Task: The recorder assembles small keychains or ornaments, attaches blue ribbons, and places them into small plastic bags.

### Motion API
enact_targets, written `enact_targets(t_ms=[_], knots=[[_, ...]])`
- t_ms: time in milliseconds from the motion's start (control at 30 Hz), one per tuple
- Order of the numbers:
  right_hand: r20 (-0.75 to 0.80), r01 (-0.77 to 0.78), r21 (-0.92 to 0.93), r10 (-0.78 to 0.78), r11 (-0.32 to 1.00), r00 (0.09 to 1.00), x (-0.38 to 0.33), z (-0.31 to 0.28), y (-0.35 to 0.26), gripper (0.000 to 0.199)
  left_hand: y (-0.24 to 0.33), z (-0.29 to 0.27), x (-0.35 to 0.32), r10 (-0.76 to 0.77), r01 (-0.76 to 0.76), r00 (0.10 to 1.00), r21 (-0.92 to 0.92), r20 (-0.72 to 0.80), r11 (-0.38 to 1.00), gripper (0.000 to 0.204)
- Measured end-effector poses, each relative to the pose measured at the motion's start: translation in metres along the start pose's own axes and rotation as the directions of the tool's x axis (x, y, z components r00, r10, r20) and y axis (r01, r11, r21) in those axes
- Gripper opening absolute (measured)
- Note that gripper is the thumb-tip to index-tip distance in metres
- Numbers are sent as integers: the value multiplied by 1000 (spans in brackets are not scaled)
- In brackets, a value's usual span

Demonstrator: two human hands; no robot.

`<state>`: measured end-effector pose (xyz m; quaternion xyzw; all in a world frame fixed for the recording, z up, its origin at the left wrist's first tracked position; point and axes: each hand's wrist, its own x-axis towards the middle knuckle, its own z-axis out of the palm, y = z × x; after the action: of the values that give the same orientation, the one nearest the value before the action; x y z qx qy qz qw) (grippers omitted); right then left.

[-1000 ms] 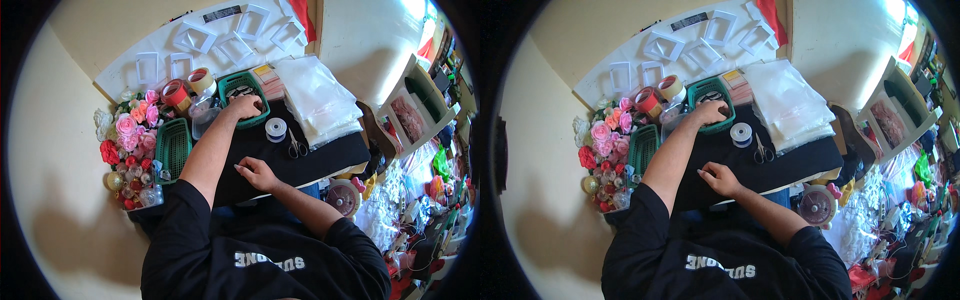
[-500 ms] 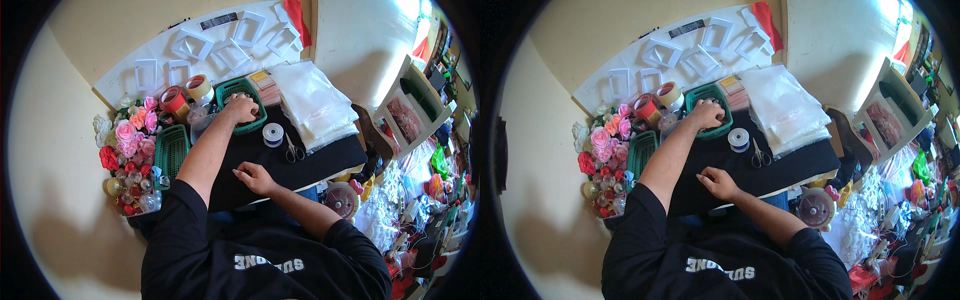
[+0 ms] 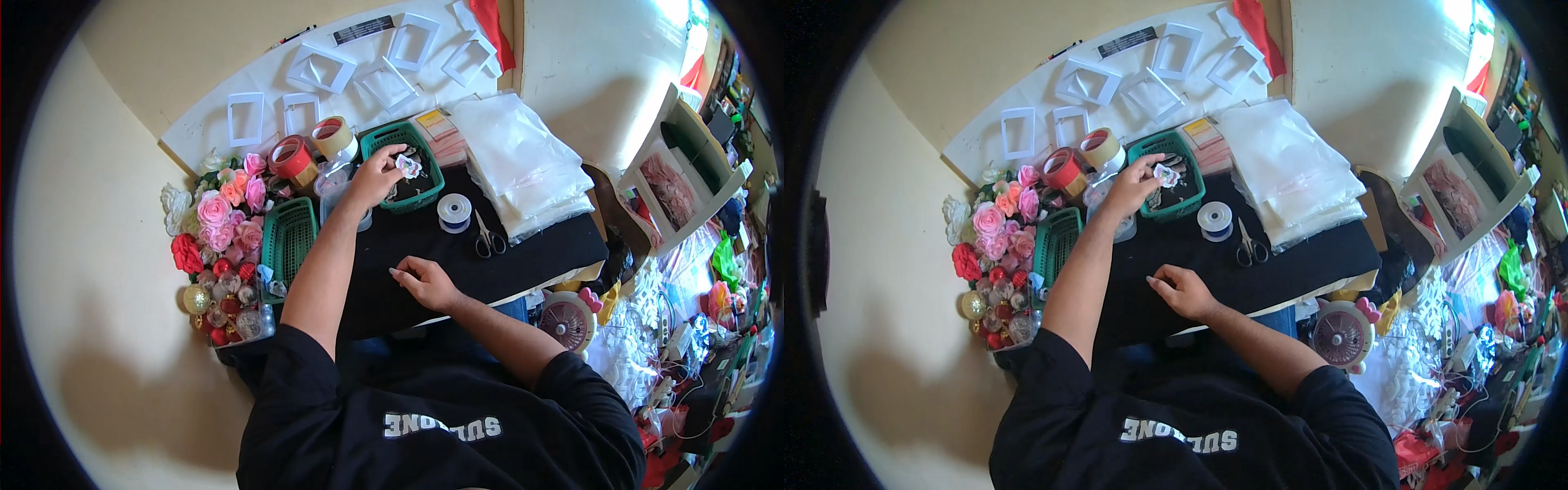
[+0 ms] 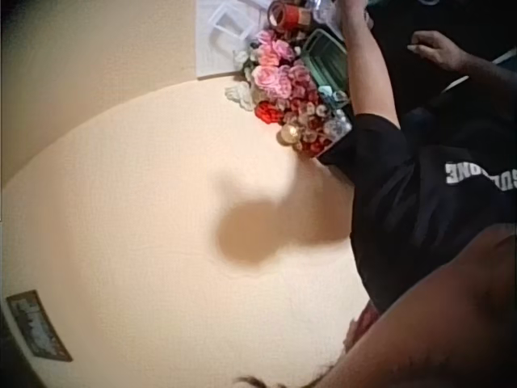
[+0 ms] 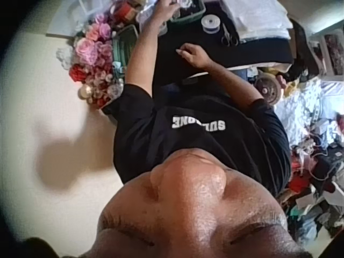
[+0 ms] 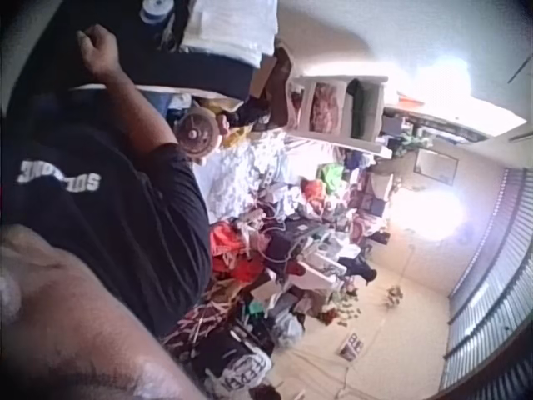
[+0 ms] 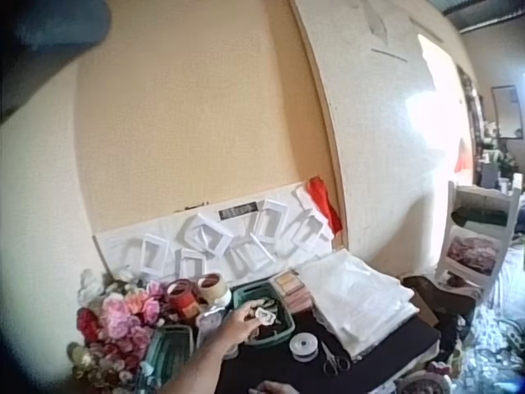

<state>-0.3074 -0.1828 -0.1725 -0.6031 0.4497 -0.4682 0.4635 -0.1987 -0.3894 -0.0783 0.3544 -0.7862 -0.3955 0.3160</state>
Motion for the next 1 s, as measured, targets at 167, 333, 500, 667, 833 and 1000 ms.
enact_targets(t_ms=[167, 333, 500, 667, 833, 1000], knots=[[-10, -6, 31, 6, 999, 1000, -1, 2, 6, 27, 3, 20, -76, -32, 18, 998, -222, -56, 975, 34], [37, -47, 9, 47, 999, 998, -1, -1, 4, 24, -14, 32, -146, -176, 158, 963, -101, -202, 982, 33], [39, -86, -17, 87, 996, 995, -1, 0, 1, 24, -32, 37, -192, -109, 250, 924, 365, -366, 897, 34], [15, -60, -75, 61, 995, 998, 0, 5, 7, 22, -43, 39, -208, 241, 148, 867, 689, -435, 710, 28], [-35, -23, -106, 19, 994, 999, -1, 9, 10, 23, -43, 42, -212, 182, 166, 895, 684, -406, 710, 40], [1, 14, -153, -14, 988, 1000, -5, 8, 9, 20, -41, 41, -216, 159, 134, 913, 644, -375, 753, 38]])
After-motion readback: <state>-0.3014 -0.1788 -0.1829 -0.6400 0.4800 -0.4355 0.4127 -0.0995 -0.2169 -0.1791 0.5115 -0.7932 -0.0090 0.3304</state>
